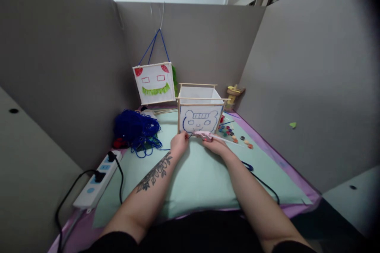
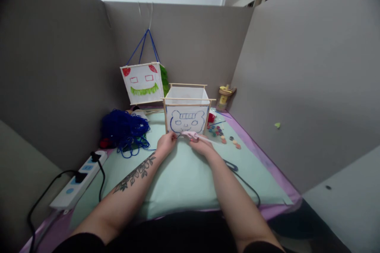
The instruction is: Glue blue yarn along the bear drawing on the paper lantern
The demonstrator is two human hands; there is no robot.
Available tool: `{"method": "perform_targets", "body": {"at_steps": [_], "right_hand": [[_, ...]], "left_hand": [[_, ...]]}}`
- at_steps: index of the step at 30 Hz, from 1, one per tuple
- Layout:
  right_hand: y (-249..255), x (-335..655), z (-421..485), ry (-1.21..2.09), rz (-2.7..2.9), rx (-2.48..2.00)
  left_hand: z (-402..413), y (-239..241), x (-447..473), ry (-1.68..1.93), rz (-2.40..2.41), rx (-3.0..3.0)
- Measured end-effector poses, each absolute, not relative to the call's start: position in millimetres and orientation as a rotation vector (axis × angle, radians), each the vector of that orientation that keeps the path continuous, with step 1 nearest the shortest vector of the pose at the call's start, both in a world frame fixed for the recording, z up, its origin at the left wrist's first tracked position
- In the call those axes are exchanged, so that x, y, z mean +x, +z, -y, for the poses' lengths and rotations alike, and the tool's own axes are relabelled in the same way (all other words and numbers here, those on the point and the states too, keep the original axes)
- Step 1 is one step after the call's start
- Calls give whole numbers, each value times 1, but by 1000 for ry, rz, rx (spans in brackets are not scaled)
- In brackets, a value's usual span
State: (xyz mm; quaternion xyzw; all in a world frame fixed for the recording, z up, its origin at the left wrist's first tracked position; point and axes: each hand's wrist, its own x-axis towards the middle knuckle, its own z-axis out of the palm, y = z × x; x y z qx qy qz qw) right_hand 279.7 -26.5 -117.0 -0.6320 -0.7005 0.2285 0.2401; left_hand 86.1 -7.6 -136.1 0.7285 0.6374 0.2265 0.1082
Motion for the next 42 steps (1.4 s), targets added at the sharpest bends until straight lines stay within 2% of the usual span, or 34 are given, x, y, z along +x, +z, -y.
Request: {"method": "perform_targets", "body": {"at_steps": [21,34,42], "right_hand": [[-119,273,23,709,1959,-1550],[-117,268,24,680,1923,-1626],[-121,269,22,704,1906,-1597]], "left_hand": [[15,-131,77,565,-1835,2228],[16,-129,77,402,-1921,2304],[12,-134,77,423,-1927,2314]]}}
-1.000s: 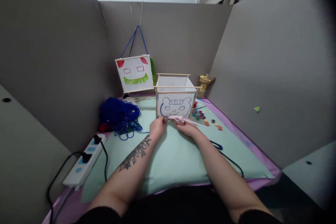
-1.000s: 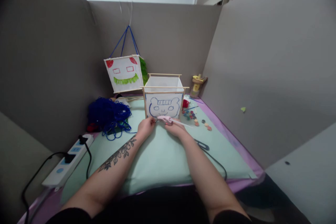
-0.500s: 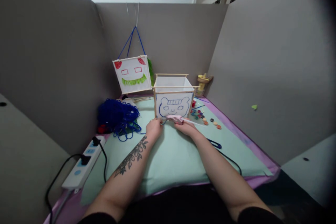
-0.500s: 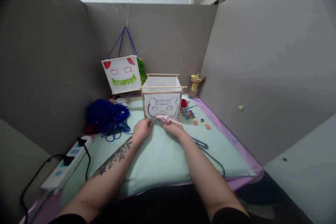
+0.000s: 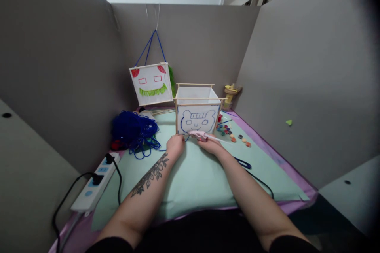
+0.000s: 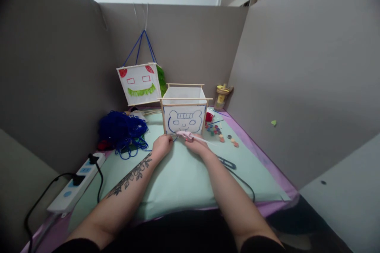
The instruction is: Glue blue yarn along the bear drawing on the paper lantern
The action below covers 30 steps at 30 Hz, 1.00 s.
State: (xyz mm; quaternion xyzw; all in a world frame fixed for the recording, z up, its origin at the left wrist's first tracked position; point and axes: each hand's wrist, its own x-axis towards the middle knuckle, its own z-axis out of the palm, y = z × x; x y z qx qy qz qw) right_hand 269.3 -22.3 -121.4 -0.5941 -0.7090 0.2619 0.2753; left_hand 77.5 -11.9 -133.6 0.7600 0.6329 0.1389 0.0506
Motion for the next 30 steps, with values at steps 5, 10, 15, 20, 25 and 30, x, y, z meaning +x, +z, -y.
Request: {"method": "perform_targets", "body": {"at_steps": [5,10,15,20,25,30], "right_hand": [[-115,269,24,690,1922,-1591],[-111,285,31,729,1830,-1685],[-111,306,33,1083,1886,-1709],[-83,321,41,1275,2097,-1607],[-22,326,46,1260,2298,-1653],[10,321,36,1003,2358,-1851]], "left_hand": [[12,-134,78,413,-1927,2324],[11,-133,80,372,-1935,2312],[12,-135,81,336,-1899,2394],[13,-132,78,379,-1850,2434],[12,-131,75,386,-1861,2420],[10,-133,75,410,-1844,2432]]}}
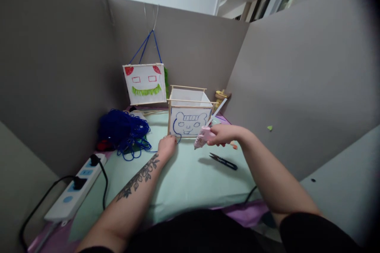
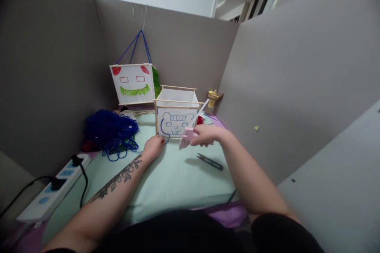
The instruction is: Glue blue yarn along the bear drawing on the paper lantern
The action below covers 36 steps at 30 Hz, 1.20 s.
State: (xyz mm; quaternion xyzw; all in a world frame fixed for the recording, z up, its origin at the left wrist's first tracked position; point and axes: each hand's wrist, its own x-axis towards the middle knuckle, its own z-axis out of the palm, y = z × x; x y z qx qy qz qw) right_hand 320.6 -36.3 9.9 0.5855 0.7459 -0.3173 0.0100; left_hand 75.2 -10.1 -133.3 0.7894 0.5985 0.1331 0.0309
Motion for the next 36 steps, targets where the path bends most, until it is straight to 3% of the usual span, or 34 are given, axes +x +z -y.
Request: {"method": "perform_targets", "body": {"at_steps": [7,16,20,25,27,36], "right_hand": [[10,306,34,-560,-2229,1777],[14,305,33,-348,-2212,1754],[27,306,32,-437,-2138,1719],[28,305,32,-690,-2207,1696],[25,301,32,-721,-2225,1669],[27,275,35,-709,-2294,1535]], "left_hand": [[14,-127,75,373,-1830,2420],[13,-130,76,392,-1823,2392],[13,-129,77,521,-1814,2342],[27,-95,79,1373,-1384,2126],[35,-74,82,1532,-1210,1991],[42,1,112,1367,-971,1841]]}}
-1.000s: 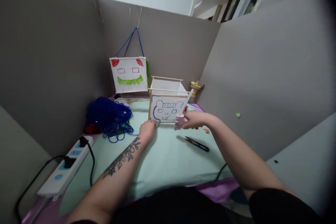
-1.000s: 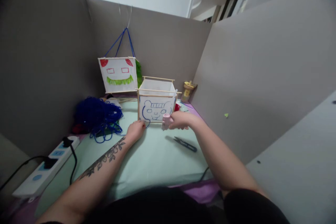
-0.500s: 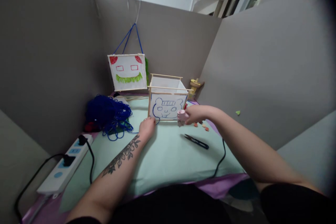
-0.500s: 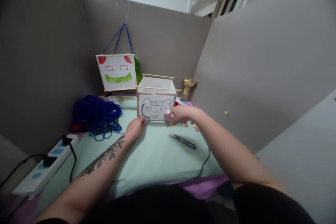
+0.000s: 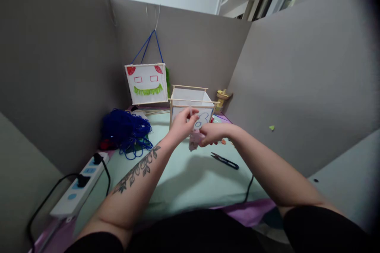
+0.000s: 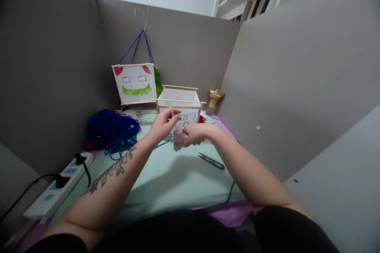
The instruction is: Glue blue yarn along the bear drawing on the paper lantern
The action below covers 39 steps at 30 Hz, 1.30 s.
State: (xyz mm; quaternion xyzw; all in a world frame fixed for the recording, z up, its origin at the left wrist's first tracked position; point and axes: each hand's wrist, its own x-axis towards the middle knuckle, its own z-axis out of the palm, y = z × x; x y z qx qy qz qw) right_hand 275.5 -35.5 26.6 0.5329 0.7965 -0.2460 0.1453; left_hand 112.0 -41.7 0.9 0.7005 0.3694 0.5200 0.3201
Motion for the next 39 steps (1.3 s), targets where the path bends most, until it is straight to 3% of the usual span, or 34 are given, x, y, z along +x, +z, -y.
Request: {"method": "perform_targets", "body": {"at_steps": [12,19,22,29,34,39], "right_hand": [[31,289,34,-928,-2265,1531],[13,301,35,-1045,-2318,1742],[-7,307,40,-1136,-2294,1938],[-91,322,68,-1330,-2370,2318],[-135,336,80,-1720,-2345,2385],[-150,373,69,-1624,-2353,2525]], "left_hand": [[33,20,119,1180,-848,1874],[26,1,111,1360,-885,1812],[23,-24,91,1470,-1101,1756],[21,-94,54,1235,-1509,1745],[20,-101,50,1158,-1549,1823],[22,-107,50,1008,-1601,2033]]}}
